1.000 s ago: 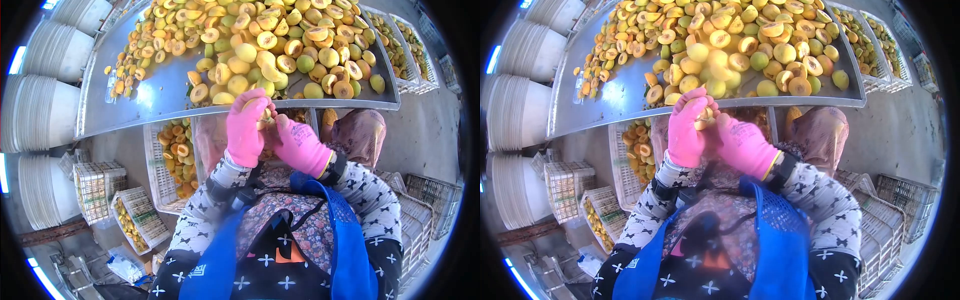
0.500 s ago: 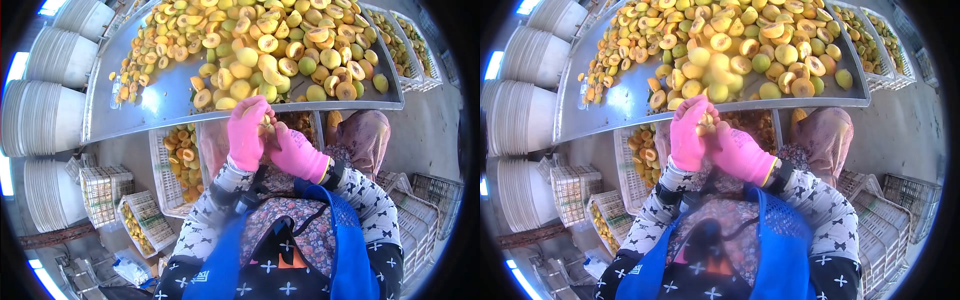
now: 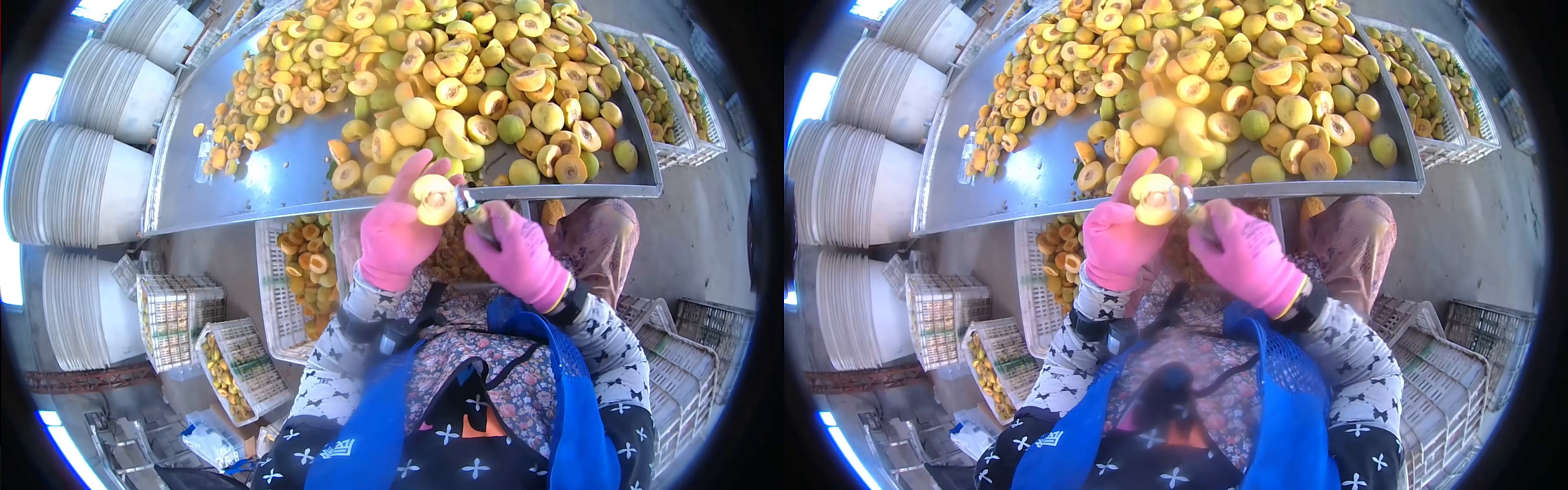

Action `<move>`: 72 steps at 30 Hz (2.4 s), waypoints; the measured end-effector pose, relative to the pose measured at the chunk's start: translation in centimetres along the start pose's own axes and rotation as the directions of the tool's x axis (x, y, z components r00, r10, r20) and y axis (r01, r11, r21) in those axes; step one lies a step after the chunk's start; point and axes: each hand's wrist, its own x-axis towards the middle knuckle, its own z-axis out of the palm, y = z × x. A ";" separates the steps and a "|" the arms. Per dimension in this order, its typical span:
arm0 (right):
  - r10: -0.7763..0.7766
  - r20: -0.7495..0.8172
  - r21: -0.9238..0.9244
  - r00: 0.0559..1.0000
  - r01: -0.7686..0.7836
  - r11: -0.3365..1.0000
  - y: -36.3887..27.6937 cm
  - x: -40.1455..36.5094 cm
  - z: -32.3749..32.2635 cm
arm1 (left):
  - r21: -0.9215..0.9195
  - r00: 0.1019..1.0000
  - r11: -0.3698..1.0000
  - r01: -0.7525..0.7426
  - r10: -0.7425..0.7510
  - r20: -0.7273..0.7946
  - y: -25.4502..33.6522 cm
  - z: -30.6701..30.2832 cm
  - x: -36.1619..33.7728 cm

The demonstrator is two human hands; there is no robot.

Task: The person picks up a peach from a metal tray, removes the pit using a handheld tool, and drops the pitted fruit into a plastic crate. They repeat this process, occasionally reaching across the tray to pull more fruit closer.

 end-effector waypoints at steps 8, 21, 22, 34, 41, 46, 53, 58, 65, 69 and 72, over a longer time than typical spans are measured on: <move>-0.089 0.059 -0.179 0.994 0.098 0.979 0.6 -0.5 1.4 | 0.098 0.990 0.995 -0.037 0.049 -0.129 -1.2 -0.4 -0.1; -0.041 0.244 -0.235 0.969 0.100 0.967 1.4 -1.3 2.2 | 0.325 0.962 0.943 -0.073 0.153 -0.228 -2.7 -0.2 -0.6; -0.003 0.245 -0.095 0.969 0.027 0.995 0.9 -1.6 2.6 | 0.354 0.957 0.931 -0.093 0.182 -0.227 -2.7 -0.1 -0.6; 0.029 0.292 0.237 0.956 -0.101 0.966 -0.2 -1.4 2.8 | 0.646 0.917 0.757 -0.102 0.323 -0.234 -2.1 1.0 -0.1; -0.159 0.170 0.227 0.973 0.118 0.967 1.7 -1.9 4.2 | 0.671 0.969 0.742 -0.004 0.168 -0.180 -2.3 -2.1 0.9; 0.263 0.777 0.369 0.571 -0.753 0.545 -0.6 -0.6 1.5 | 0.501 0.925 0.846 0.181 0.026 -0.379 -2.6 -0.8 0.6; 0.106 0.801 0.547 0.590 -0.791 0.274 -0.1 -1.6 -0.2 | 0.473 0.984 0.869 0.146 -0.077 -0.163 -2.4 -0.7 0.6; 0.114 0.644 0.159 0.757 -0.278 0.947 3.7 -4.0 -1.8 | 0.693 0.946 0.669 0.269 -0.050 -0.320 -1.1 -4.7 -1.9; 0.207 0.569 -0.033 0.796 -0.229 0.973 2.5 -2.8 -0.5 | 0.981 0.860 -0.169 0.098 0.511 0.002 10.4 -7.9 -5.7; 0.114 0.530 -0.004 0.840 -0.132 0.991 1.5 -1.9 0.2 | 0.835 0.925 -0.537 -0.121 0.243 0.290 7.3 -12.8 1.3; 0.117 0.473 0.000 0.873 -0.133 0.991 1.4 -2.1 -0.4 | 0.871 0.959 -0.479 -0.111 0.178 0.220 7.7 -12.8 2.8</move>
